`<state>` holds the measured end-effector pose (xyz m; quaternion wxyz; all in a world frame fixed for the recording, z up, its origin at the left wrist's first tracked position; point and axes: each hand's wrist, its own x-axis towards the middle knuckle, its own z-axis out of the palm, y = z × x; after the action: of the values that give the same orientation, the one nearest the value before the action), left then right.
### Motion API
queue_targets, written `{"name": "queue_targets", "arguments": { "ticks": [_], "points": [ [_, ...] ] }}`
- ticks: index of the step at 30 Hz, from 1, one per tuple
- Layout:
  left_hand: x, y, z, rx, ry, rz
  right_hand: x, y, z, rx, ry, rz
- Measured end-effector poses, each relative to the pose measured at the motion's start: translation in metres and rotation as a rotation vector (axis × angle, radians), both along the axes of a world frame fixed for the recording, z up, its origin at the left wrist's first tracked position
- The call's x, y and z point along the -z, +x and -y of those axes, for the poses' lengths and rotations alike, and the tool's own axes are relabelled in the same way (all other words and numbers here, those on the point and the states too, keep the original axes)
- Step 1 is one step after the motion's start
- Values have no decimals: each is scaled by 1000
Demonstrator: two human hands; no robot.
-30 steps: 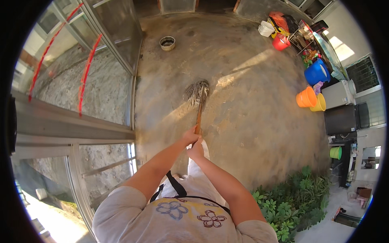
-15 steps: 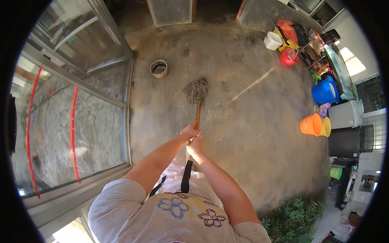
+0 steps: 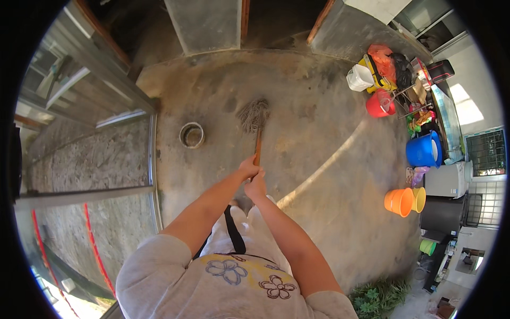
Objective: The person mops a concrete floor using a traditional string mop. They move through a room with stacked sacks, past a doorway where a dog is visible, and into a kitchen area with cabinets and a table. The person continues mopping the floor in the kitchen and returns to the initial area.
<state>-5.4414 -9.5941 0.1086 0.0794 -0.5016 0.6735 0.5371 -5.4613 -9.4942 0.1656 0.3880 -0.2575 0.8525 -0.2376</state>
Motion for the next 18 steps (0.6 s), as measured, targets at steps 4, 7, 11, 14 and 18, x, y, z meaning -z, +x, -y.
{"name": "queue_targets", "arguments": {
  "ticks": [4,7,11,14,18],
  "points": [
    [25,-78,89,36,-55,-2,19,-76,82,-6,-42,-13],
    [26,-135,162,20,-17,9,32,-135,157,9,-98,51],
    [10,-211,259,3,23,-12,43,-213,253,79,-208,176],
    [9,-257,330,12,-23,-2,34,-262,325,84,-173,223],
    [6,-320,421,76,16,-1,39,-317,415,136,-202,179]
  ]
}}
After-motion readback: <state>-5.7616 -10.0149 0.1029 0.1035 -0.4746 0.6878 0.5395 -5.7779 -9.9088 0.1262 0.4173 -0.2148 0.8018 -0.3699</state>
